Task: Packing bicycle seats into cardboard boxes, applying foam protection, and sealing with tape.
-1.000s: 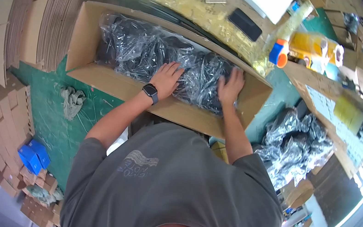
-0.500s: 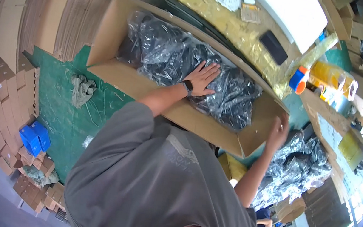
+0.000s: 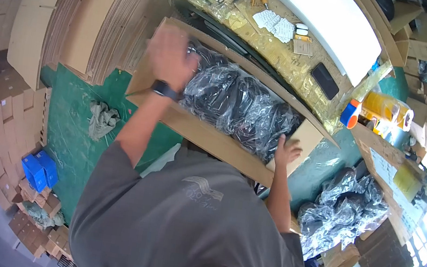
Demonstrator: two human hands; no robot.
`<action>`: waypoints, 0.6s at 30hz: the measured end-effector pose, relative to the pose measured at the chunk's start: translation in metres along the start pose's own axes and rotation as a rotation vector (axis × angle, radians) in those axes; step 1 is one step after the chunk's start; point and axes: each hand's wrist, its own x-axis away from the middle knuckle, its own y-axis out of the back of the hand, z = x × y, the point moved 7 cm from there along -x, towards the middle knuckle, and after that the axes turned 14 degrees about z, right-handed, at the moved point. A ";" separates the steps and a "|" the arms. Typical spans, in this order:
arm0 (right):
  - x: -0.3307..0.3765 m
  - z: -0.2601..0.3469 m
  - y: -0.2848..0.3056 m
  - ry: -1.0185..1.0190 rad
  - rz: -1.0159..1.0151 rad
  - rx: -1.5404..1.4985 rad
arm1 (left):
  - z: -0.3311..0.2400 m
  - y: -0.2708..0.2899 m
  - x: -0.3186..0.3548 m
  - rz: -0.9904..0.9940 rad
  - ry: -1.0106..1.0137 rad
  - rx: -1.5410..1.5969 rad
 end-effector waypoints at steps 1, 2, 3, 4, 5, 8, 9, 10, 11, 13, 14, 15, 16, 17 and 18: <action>0.004 0.011 -0.007 -0.049 -0.018 0.075 | 0.050 0.009 -0.002 -0.200 0.194 -0.083; 0.006 0.024 -0.013 -0.082 -0.025 0.157 | 0.088 -0.003 0.003 -0.206 0.194 -0.093; 0.002 0.028 -0.013 -0.060 -0.035 0.145 | 0.142 -0.042 0.013 0.033 0.438 0.194; 0.004 0.025 -0.008 -0.063 -0.035 0.135 | 0.170 -0.077 0.025 0.280 0.671 0.484; 0.002 0.019 -0.006 -0.052 0.060 0.107 | 0.110 -0.084 0.024 0.644 0.547 0.729; 0.010 0.009 0.011 0.208 0.398 0.097 | 0.031 -0.190 0.069 0.832 0.275 0.518; 0.024 -0.004 0.013 0.332 0.520 0.076 | 0.033 -0.206 0.077 0.897 0.211 0.422; 0.052 -0.006 0.022 0.439 0.742 -0.110 | 0.045 -0.222 0.080 0.947 0.157 0.327; 0.091 -0.006 0.036 0.488 0.897 0.023 | 0.043 -0.214 0.083 1.043 0.033 0.340; 0.131 -0.012 0.047 0.520 1.010 0.123 | 0.037 -0.160 0.107 1.243 -0.273 0.415; 0.136 -0.017 0.045 0.625 0.965 0.177 | 0.033 -0.136 0.128 1.351 -0.445 0.478; 0.136 -0.015 0.045 0.734 0.920 0.245 | 0.047 -0.137 0.152 1.374 -0.534 0.292; 0.123 -0.012 0.050 0.757 0.838 0.220 | 0.051 -0.143 0.158 1.386 -0.625 0.096; 0.110 0.000 0.069 0.801 0.590 0.312 | 0.042 -0.134 0.137 1.314 -0.573 0.237; 0.104 0.020 0.092 0.826 0.342 0.398 | 0.033 -0.120 0.117 1.244 -0.523 0.375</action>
